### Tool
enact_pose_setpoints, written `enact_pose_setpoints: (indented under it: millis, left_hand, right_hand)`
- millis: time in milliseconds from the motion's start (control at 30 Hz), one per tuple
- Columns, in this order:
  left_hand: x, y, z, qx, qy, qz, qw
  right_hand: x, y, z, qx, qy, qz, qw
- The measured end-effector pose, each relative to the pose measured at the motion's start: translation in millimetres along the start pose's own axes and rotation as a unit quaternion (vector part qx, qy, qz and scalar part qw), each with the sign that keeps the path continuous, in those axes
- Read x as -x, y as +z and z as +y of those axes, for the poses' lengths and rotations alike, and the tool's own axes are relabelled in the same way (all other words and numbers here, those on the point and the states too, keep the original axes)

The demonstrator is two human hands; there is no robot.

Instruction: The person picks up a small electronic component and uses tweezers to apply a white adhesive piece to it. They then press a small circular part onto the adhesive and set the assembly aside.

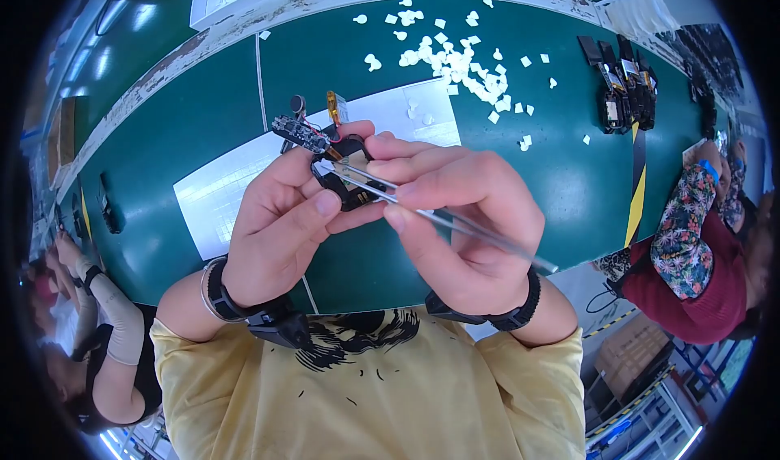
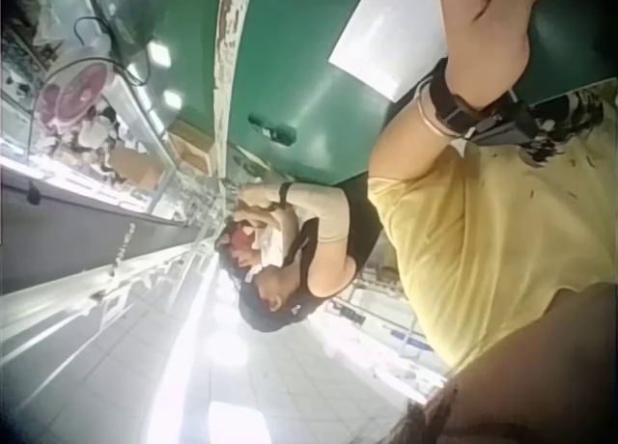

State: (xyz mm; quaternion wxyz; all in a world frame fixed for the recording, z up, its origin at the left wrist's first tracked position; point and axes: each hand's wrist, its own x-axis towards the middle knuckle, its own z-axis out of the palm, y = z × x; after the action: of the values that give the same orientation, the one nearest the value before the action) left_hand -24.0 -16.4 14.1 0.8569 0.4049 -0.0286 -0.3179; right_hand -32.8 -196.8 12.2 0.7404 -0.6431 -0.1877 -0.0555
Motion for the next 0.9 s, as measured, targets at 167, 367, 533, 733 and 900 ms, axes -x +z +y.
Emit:
enact_pose_setpoints:
  millis: [167,367,533,733,900]
  left_hand:
    - [-2,2,5,0.04,-0.004,0.012,0.999]
    - [-2,-1,10,0.049,-0.043,0.012,0.998]
    - [-1,-1,8,0.055,-0.03,-0.01,0.998]
    - [1,2,7,0.067,-0.013,-0.015,0.998]
    - [2,3,7,0.071,-0.011,-0.015,0.997]
  right_hand:
    - [-1,2,-8,0.193,-0.057,-0.073,0.977]
    - [0,0,-9,0.29,-0.114,-0.13,0.941]
    - [0,-4,-14,0.214,-0.063,-0.101,0.969]
    - [0,-2,-12,0.2,-0.07,-0.085,0.974]
    - [-1,-1,-7,0.188,-0.098,-0.054,0.976]
